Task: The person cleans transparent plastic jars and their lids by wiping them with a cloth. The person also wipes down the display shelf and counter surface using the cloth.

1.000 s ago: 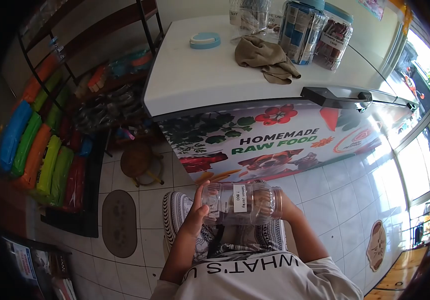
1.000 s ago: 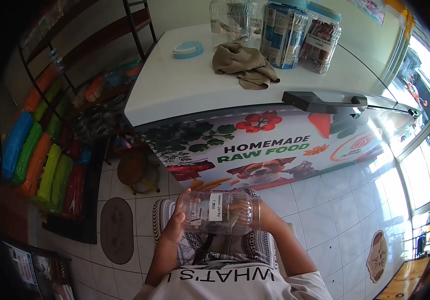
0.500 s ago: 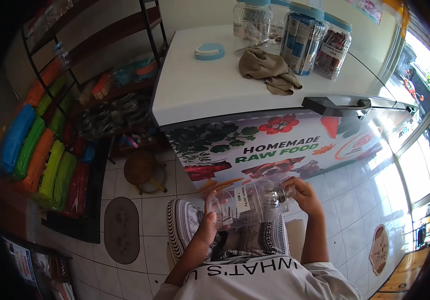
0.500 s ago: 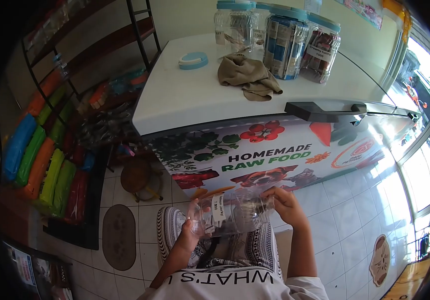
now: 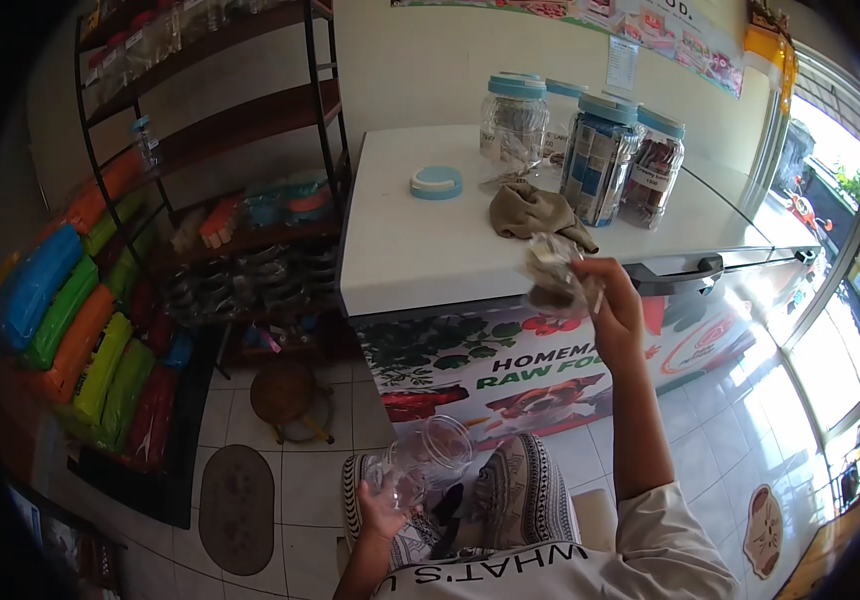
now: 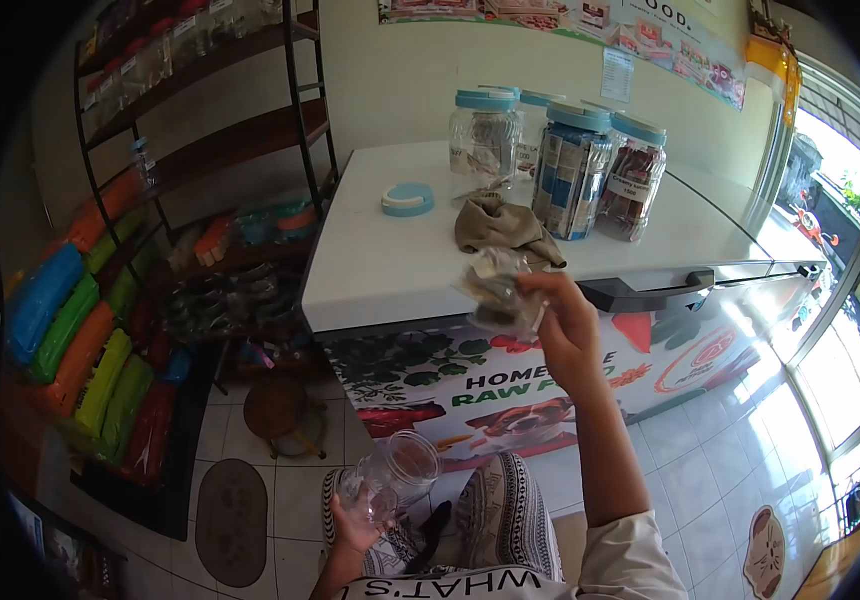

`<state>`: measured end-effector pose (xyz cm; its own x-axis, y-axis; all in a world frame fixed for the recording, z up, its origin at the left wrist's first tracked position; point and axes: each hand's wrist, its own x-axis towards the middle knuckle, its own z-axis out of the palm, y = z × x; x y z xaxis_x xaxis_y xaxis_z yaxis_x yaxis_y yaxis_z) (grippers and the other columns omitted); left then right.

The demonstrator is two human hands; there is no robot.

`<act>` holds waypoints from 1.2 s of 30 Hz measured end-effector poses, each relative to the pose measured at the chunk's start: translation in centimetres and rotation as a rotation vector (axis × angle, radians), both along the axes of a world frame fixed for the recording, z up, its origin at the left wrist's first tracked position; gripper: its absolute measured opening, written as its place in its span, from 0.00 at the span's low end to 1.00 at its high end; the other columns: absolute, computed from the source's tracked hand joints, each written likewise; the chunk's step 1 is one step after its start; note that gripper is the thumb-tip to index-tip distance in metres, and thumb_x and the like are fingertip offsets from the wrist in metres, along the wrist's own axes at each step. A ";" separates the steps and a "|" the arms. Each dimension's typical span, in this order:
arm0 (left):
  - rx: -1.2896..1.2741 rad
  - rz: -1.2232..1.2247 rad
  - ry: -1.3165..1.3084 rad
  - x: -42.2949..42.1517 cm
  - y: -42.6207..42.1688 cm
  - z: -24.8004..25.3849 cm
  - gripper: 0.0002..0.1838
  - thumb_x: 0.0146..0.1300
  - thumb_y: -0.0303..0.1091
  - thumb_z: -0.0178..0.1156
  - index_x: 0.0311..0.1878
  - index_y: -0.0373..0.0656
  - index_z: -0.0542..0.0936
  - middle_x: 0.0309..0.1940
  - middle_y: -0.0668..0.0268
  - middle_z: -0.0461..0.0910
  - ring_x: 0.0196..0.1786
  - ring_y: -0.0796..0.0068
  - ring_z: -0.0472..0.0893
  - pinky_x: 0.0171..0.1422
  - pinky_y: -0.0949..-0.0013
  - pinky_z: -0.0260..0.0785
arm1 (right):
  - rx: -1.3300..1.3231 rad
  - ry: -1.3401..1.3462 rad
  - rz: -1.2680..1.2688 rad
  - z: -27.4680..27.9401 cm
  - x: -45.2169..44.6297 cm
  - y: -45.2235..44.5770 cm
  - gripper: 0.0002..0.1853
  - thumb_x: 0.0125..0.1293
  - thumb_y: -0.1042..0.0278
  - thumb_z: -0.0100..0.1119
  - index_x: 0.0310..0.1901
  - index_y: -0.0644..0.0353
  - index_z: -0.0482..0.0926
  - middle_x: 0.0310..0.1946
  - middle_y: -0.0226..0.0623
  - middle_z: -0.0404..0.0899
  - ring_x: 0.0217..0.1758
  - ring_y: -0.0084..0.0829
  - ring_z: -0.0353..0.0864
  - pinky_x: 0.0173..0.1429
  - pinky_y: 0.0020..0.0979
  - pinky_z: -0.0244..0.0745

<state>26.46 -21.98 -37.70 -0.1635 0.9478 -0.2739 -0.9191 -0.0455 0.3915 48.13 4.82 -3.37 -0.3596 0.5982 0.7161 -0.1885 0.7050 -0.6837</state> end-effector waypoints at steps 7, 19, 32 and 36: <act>-0.011 0.215 -0.045 -1.5 -0.4 -4.3 0.45 0.43 0.80 0.49 0.62 0.63 0.69 0.59 0.59 0.71 0.53 0.54 0.73 0.41 0.56 0.66 | 0.506 -0.221 -0.240 2.3 -13.7 5.4 0.16 0.57 0.76 0.50 0.48 0.61 0.74 0.41 0.48 0.78 0.45 0.51 0.76 0.52 0.42 0.72; -0.034 0.097 -0.096 -1.8 0.8 -3.0 0.48 0.41 0.82 0.49 0.62 0.62 0.71 0.62 0.57 0.67 0.56 0.46 0.70 0.38 0.63 0.67 | 0.425 -0.716 -0.388 1.7 -15.8 6.8 0.34 0.64 0.41 0.53 0.63 0.58 0.67 0.56 0.54 0.63 0.61 0.53 0.65 0.63 0.44 0.64; 0.004 0.064 -0.099 -1.6 0.1 -2.7 0.50 0.40 0.80 0.50 0.64 0.59 0.69 0.59 0.56 0.70 0.55 0.47 0.72 0.37 0.58 0.66 | 0.704 0.108 0.063 -6.4 -9.2 -1.5 0.15 0.43 0.84 0.53 0.36 0.61 0.75 0.28 0.41 0.70 0.29 0.41 0.72 0.30 0.35 0.69; -0.125 0.125 0.113 -0.3 -0.3 -0.7 0.49 0.41 0.79 0.50 0.66 0.59 0.67 0.58 0.57 0.72 0.55 0.49 0.72 0.39 0.53 0.66 | 0.302 -0.258 0.330 -18.1 -5.1 -8.3 0.09 0.49 0.82 0.52 0.33 0.63 0.77 0.29 0.39 0.76 0.31 0.37 0.79 0.34 0.32 0.74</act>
